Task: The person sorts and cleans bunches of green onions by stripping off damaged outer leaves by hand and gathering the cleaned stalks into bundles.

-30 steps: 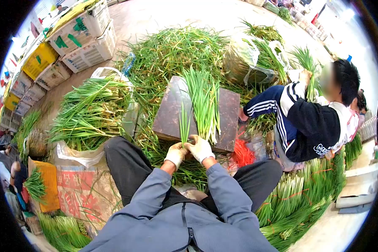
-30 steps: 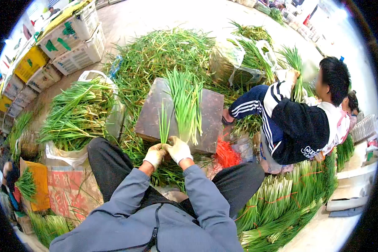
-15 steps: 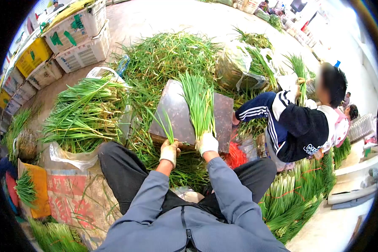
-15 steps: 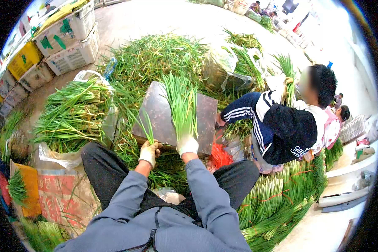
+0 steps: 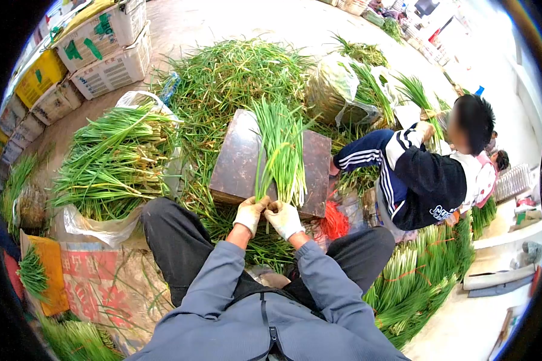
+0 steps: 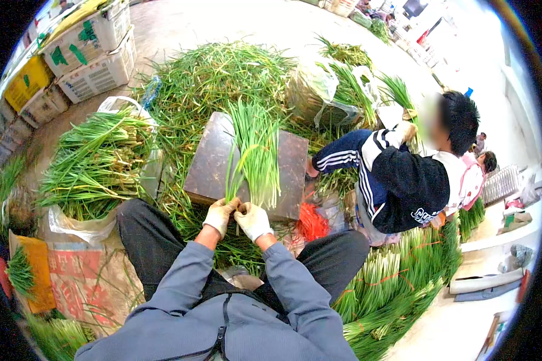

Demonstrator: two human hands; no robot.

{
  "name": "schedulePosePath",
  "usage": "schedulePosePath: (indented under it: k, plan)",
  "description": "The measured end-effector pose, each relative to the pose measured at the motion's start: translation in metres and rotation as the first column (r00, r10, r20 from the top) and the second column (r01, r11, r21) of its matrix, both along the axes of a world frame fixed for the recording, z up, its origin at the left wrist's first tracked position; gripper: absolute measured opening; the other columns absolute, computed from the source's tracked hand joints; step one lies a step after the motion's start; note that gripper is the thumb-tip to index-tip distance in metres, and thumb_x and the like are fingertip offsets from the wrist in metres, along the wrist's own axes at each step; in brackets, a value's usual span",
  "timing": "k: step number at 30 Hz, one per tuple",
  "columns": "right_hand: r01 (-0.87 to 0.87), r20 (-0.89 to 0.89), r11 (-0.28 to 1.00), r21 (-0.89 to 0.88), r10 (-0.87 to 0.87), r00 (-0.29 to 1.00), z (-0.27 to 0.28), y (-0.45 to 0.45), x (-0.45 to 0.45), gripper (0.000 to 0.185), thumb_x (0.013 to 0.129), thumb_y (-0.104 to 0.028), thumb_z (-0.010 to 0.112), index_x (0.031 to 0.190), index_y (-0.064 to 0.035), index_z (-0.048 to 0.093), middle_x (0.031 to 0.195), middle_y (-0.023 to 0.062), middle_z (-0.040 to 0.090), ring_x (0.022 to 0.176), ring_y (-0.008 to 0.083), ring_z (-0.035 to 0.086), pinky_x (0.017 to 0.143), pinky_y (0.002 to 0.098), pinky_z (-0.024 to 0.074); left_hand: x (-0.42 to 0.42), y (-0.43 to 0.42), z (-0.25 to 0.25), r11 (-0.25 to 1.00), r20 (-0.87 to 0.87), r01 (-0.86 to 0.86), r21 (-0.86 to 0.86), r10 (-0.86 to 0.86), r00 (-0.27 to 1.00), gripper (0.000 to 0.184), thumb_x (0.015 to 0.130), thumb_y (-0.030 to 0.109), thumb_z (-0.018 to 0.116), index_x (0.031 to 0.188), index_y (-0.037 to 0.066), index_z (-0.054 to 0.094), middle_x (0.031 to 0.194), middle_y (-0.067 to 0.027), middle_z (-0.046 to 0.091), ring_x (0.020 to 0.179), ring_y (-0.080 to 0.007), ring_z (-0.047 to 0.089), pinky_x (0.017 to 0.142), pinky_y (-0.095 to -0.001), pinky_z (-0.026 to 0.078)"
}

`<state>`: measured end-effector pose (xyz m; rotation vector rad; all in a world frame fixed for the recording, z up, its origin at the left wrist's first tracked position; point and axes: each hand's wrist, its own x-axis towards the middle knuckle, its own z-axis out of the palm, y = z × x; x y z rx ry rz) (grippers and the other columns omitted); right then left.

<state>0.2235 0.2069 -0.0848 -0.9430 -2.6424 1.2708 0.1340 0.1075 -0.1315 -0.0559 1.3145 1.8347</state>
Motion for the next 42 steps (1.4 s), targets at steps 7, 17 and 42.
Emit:
schedulePosePath:
  k: [7,17,42]
  plan:
    - [-0.785,0.549,0.568,-0.246,0.75,0.37,-0.027,-0.014,0.028,0.033,0.079,-0.032,0.066,0.097,-0.0055,0.073,0.093,0.0201,0.07,0.093,0.0384,0.067,0.084,0.0429,0.053,-0.053,-0.023,0.005,0.789,-0.143,-0.614,-0.037,0.604,0.784,0.028,0.096,0.037,0.066,0.102,0.01,0.069,0.085,0.0002,0.068,0.058,-0.0076,0.057,0.045,-0.0226,0.042]
    - [-0.018,0.215,0.9,0.435,-0.084,0.973,-0.028,0.074,-0.053,0.03,0.085,-0.033,0.066,0.091,-0.0035,0.07,0.092,0.0241,0.07,0.09,0.041,0.067,0.08,0.0471,0.0538,-0.021,-0.011,0.006,0.894,-0.119,-0.438,-0.091,0.427,0.896,0.023,0.093,0.03,0.072,0.099,0.009,0.066,0.08,-0.0052,0.07,0.045,-0.0078,0.048,0.04,-0.0236,0.037]
    - [-0.027,-0.34,0.898,-0.438,-0.138,0.93,-0.013,0.001,0.033,0.017,0.084,0.004,0.071,0.099,-0.0026,0.067,0.091,0.0035,0.069,0.084,0.0131,0.065,0.08,0.0272,0.0539,-0.013,0.015,0.009,0.996,0.225,0.02,0.084,-0.039,0.973,0.021,0.088,0.0,0.067,0.108,-0.002,0.061,0.091,-0.0102,0.069,0.07,-0.0243,0.068,0.066,-0.032,0.059]
